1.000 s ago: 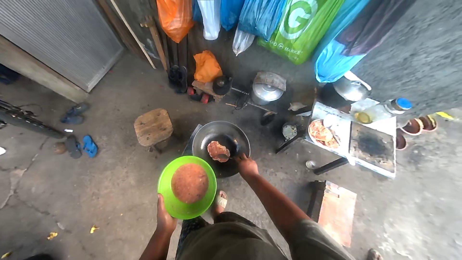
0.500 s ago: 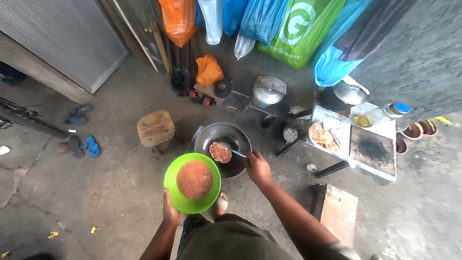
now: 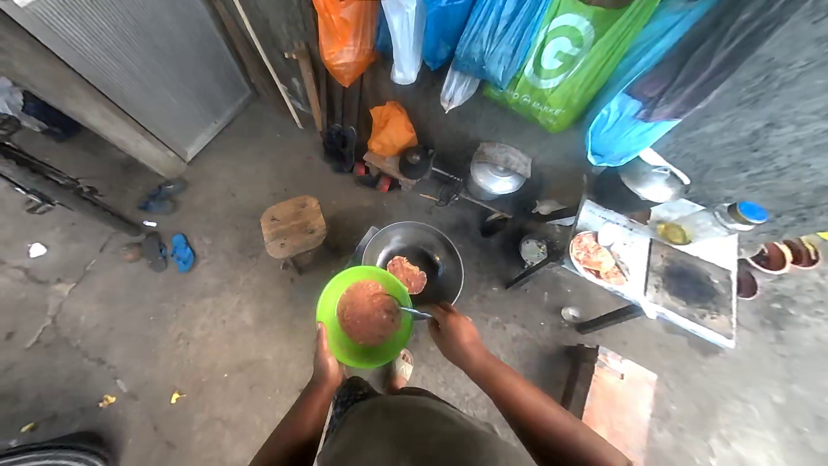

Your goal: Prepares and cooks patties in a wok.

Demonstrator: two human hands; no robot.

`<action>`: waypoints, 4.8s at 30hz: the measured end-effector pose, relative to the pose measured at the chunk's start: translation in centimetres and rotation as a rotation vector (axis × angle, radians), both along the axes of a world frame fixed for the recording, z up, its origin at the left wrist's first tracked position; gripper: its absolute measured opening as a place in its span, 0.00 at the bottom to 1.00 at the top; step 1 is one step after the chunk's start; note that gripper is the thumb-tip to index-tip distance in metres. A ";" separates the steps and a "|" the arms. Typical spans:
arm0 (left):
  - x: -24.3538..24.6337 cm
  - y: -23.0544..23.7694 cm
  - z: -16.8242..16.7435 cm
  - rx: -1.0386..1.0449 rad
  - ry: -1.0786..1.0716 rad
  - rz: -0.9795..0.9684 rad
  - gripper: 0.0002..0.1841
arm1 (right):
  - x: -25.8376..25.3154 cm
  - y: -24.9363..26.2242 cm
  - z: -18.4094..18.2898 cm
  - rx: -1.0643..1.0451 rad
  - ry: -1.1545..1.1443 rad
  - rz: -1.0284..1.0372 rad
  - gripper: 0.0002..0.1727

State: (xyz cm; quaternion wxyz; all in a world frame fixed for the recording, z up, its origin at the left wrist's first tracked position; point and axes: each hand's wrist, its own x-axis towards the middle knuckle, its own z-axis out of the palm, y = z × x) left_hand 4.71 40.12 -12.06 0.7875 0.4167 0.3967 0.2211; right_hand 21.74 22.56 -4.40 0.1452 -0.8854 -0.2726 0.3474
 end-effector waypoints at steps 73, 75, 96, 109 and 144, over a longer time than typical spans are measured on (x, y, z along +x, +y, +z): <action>-3.0 -0.2 -0.2 -0.018 -0.071 0.045 0.34 | 8.9 3.3 -10.3 -0.058 -0.135 -0.293 0.26; -2.5 -0.2 -0.1 -0.036 -0.096 0.049 0.31 | 8.4 2.3 -7.9 0.053 -0.143 -0.307 0.24; 0.9 -0.5 -0.2 -0.061 -0.013 -0.021 0.33 | 1.9 -0.8 -1.6 0.200 0.122 -0.127 0.20; 1.4 -0.3 -0.8 -0.056 -0.007 -0.036 0.33 | 2.9 -1.9 -1.7 0.330 0.076 -0.164 0.19; -2.8 0.5 -0.6 0.006 -0.052 0.075 0.33 | 8.7 0.9 -10.3 -0.334 -0.178 -0.119 0.28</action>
